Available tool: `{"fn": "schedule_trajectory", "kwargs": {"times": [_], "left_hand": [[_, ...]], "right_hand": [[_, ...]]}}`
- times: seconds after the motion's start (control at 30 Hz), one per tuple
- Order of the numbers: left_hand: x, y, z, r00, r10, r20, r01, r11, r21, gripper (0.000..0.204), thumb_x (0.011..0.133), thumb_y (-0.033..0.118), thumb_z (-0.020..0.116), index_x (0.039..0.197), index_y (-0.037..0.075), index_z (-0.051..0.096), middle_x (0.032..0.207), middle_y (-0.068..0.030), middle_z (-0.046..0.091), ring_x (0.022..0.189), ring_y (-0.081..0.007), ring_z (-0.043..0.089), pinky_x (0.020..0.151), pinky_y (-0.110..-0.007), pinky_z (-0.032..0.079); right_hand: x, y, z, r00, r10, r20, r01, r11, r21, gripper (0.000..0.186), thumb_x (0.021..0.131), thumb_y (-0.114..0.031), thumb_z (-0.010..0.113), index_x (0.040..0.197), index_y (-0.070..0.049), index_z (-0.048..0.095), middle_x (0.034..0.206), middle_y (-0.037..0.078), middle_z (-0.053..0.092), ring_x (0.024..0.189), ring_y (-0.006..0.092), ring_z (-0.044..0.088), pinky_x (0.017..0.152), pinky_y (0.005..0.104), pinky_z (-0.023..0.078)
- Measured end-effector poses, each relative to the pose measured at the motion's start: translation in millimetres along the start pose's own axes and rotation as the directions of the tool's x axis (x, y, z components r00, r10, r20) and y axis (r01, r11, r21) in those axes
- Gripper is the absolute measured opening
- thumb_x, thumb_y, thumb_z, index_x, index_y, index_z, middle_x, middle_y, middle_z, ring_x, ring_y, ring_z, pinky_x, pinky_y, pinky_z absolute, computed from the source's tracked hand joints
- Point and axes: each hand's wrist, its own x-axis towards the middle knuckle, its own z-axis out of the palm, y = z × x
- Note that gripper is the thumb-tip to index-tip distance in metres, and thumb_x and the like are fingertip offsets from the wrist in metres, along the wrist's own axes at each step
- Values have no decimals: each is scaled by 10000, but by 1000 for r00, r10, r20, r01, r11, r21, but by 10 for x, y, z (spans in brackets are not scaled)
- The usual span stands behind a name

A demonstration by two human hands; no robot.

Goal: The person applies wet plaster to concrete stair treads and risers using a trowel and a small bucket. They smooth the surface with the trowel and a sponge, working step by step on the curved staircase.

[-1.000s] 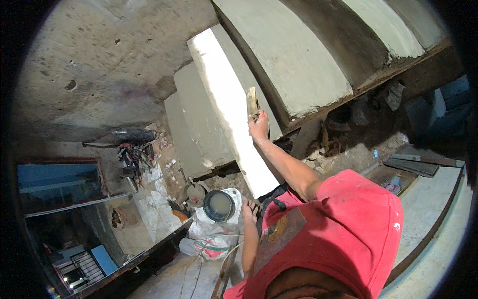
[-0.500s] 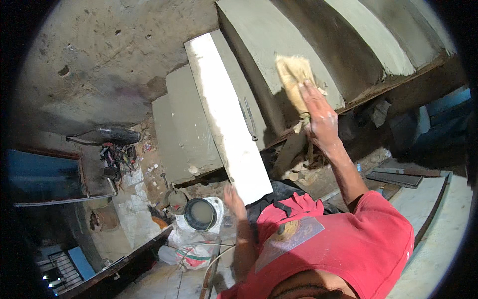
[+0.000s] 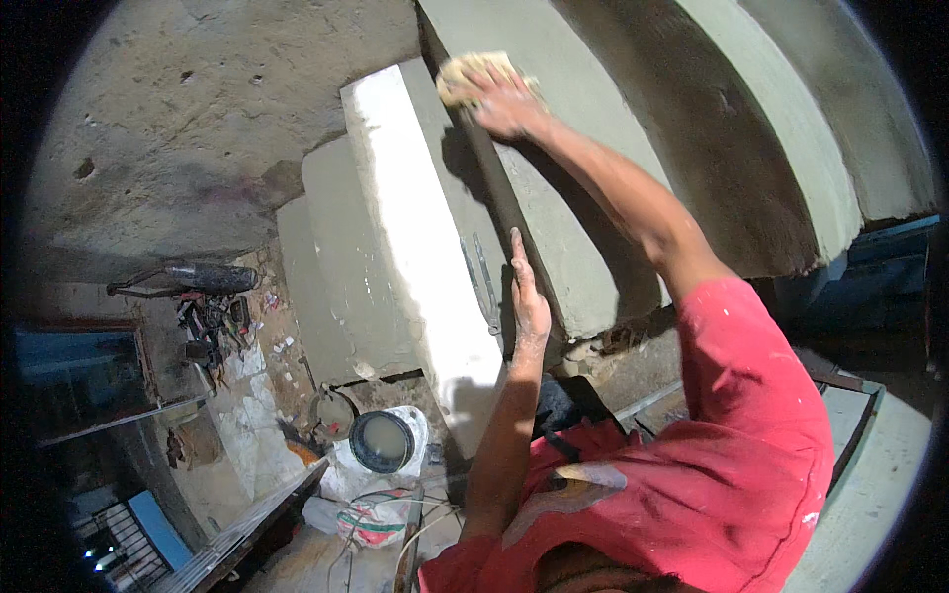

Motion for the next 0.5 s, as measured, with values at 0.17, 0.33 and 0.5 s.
{"fn": "schedule_trajectory", "kwargs": {"times": [0.17,0.33,0.5], "left_hand": [[64,-29,121,997,73,-4,-73,995,74,825,1112,615,144,1675,13,120,1770,-123,71,1632,-253,38,1316,-406,9],[-1,-37,88,1000,24,4,-24,997,-76,816,1119,600,128,1671,-1,137,1762,-145,100,1628,-260,68,1315,-397,22],[-238,-181,-15,980,-166,-112,102,894,-436,849,1112,639,183,1629,-28,272,1691,-153,305,1571,-263,254,1296,-411,132]], "right_hand": [[630,199,120,996,86,-21,-84,991,103,669,1010,-340,435,1663,-343,290,1755,43,213,1602,394,191,1280,635,156],[-923,-325,-288,998,6,57,-9,999,53,741,967,-265,499,1674,-300,280,1754,96,191,1617,377,124,1308,594,98],[-3229,-1136,-1018,975,-11,221,-40,973,226,889,785,-132,602,1637,-277,393,1730,99,281,1609,397,180,1303,597,117]]}}
